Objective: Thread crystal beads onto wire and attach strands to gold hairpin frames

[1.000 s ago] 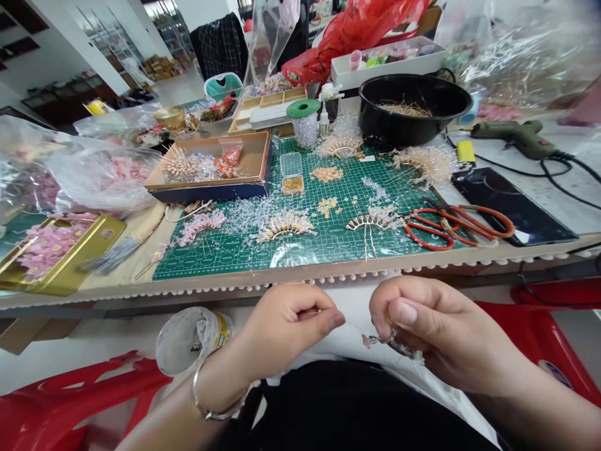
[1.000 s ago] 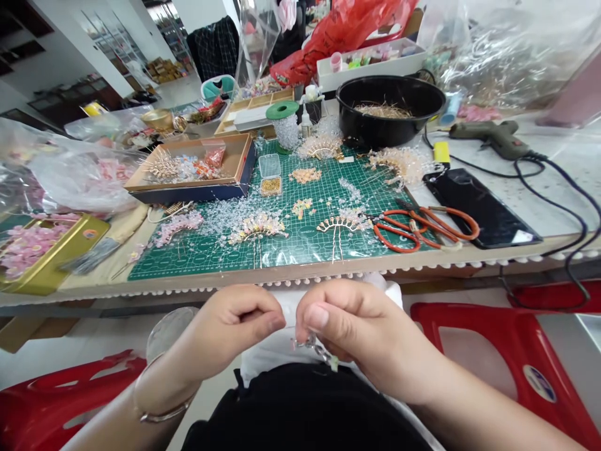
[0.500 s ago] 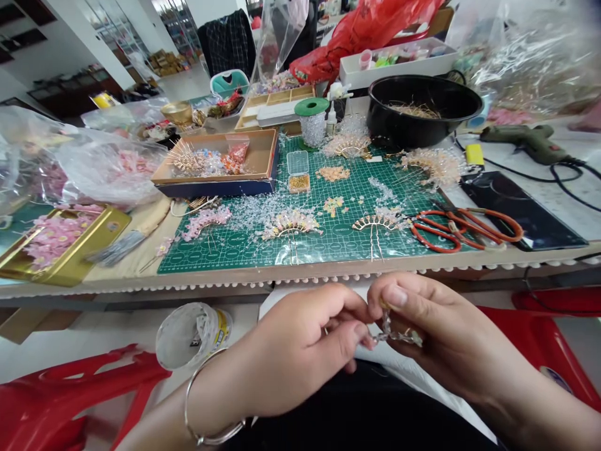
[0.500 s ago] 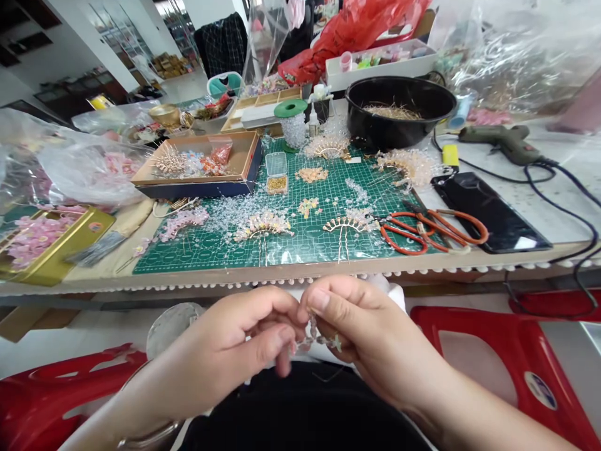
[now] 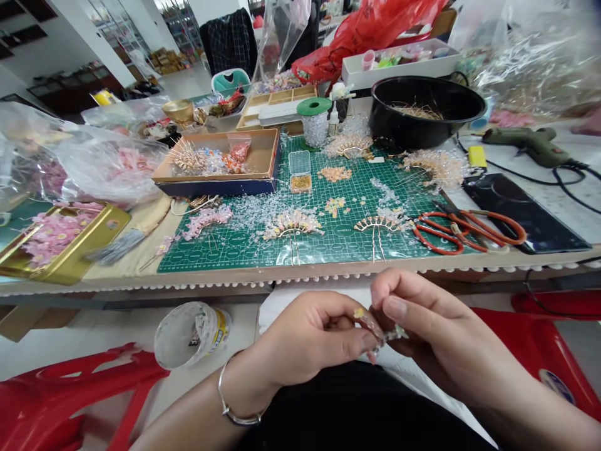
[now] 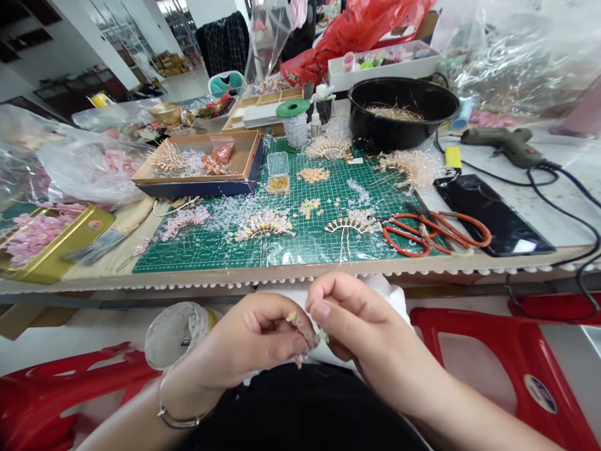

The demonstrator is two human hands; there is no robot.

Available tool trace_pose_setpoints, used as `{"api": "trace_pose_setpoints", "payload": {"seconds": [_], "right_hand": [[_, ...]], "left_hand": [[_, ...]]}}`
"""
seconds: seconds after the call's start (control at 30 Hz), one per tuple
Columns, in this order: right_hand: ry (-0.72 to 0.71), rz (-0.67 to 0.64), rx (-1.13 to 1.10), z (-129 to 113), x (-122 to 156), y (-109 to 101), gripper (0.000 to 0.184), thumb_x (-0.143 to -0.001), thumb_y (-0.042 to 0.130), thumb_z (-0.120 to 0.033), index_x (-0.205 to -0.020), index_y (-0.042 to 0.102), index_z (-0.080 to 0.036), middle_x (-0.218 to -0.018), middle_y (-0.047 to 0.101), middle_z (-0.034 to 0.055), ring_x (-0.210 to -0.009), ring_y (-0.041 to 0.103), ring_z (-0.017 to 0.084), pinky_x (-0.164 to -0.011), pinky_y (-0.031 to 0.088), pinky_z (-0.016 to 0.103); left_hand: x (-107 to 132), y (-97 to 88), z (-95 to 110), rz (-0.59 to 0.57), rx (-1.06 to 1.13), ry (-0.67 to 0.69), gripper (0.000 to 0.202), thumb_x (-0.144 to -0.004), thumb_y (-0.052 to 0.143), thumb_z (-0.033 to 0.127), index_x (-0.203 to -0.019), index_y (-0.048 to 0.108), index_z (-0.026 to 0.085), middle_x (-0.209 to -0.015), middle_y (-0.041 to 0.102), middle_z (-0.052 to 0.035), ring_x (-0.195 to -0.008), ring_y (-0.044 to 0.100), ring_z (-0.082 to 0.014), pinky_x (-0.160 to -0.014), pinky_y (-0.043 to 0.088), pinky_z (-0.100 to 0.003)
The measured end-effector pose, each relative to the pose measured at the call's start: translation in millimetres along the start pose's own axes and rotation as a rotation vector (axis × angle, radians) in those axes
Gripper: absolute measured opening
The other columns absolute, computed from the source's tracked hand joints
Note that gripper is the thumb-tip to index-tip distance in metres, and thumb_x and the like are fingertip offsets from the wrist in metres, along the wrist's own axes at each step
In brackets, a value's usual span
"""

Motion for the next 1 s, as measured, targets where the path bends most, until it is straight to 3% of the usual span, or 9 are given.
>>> {"api": "trace_pose_setpoints", "payload": {"seconds": [0.1, 0.2, 0.37, 0.47, 0.7, 0.9, 1.0], "right_hand": [[-0.034, 0.023, -0.054, 5.0, -0.3, -1.0, 0.018, -0.087, 0.070, -0.040, -0.085, 0.061, -0.025, -0.062, 0.038, -0.0066, -0.054, 0.027, 0.010, -0.050, 0.024, 0.023], [-0.020, -0.003, -0.027, 13.2, -1.1, 1.2, 0.019, -0.090, 0.069, -0.041, -0.088, 0.061, -0.025, -0.066, 0.040, -0.0060, -0.058, 0.029, 0.010, -0.053, 0.025, 0.024], [0.059, -0.065, 0.008, 25.5, -3.4, 8.5, 0.032, -0.090, 0.068, -0.047, -0.079, 0.056, -0.021, -0.062, 0.034, -0.0070, -0.055, 0.024, 0.010, -0.049, 0.022, 0.024], [0.087, -0.079, 0.018, 28.1, -3.3, 9.4, 0.034, -0.089, 0.069, -0.050, -0.079, 0.056, -0.020, -0.061, 0.030, -0.0081, -0.054, 0.020, 0.009, -0.048, 0.018, 0.024], [0.127, -0.141, 0.108, 28.3, -1.7, 2.8, 0.038, -0.088, 0.068, -0.055, -0.078, 0.057, -0.020, -0.057, 0.022, -0.0100, -0.052, 0.014, 0.009, -0.048, 0.015, 0.026], [0.165, -0.146, 0.229, 28.7, -5.6, 4.3, 0.044, -0.085, 0.068, -0.061, -0.074, 0.056, -0.019, -0.060, 0.025, -0.0082, -0.055, 0.016, 0.009, -0.050, 0.017, 0.026], [0.170, -0.140, 0.323, 27.0, -5.9, 5.0, 0.040, -0.085, 0.069, -0.054, -0.070, 0.055, -0.020, -0.062, 0.033, -0.0059, -0.059, 0.025, 0.011, -0.055, 0.025, 0.026]], "left_hand": [[-4.1, -0.7, -5.6, 0.123, 0.203, 0.092, 0.017, -0.078, 0.079, 0.030, -0.079, 0.070, 0.015, -0.073, 0.065, -0.0021, -0.066, 0.056, -0.0114, -0.064, 0.043, -0.024], [-7.1, 0.9, -7.9, 0.215, 0.337, 0.181, 0.017, -0.077, 0.081, 0.031, -0.077, 0.071, 0.016, -0.072, 0.065, -0.0010, -0.070, 0.059, -0.0124, -0.072, 0.047, -0.026], [-7.5, 2.5, -7.9, 0.319, 0.249, 0.229, 0.016, -0.079, 0.079, 0.030, -0.078, 0.072, 0.016, -0.075, 0.067, -0.0013, -0.070, 0.057, -0.0118, -0.069, 0.046, -0.024], [-6.1, 2.7, -6.6, 0.278, 0.193, 0.184, 0.018, -0.081, 0.077, 0.031, -0.076, 0.071, 0.015, -0.074, 0.067, -0.0021, -0.070, 0.058, -0.0127, -0.069, 0.046, -0.025], [-5.2, 4.1, -8.5, 0.147, 0.294, 0.092, 0.021, -0.081, 0.078, 0.032, -0.076, 0.069, 0.014, -0.068, 0.063, -0.0006, -0.066, 0.056, -0.0107, -0.070, 0.045, -0.025], [-4.3, 4.6, -15.5, 0.163, 0.359, 0.047, 0.028, -0.076, 0.082, 0.037, -0.075, 0.068, 0.014, -0.067, 0.062, -0.0002, -0.064, 0.056, -0.0108, -0.069, 0.046, -0.025], [-1.8, 3.3, -16.3, 0.145, 0.377, 0.038, 0.028, -0.076, 0.082, 0.038, -0.076, 0.067, 0.015, -0.066, 0.063, 0.0000, -0.066, 0.059, -0.0118, -0.074, 0.049, -0.027]]}}
Point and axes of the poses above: each hand's wrist, its own x-axis away from the middle knuckle, its own y-axis out of the palm, z = x × y, the point moved 3 cm from there along -x, towards the middle knuckle
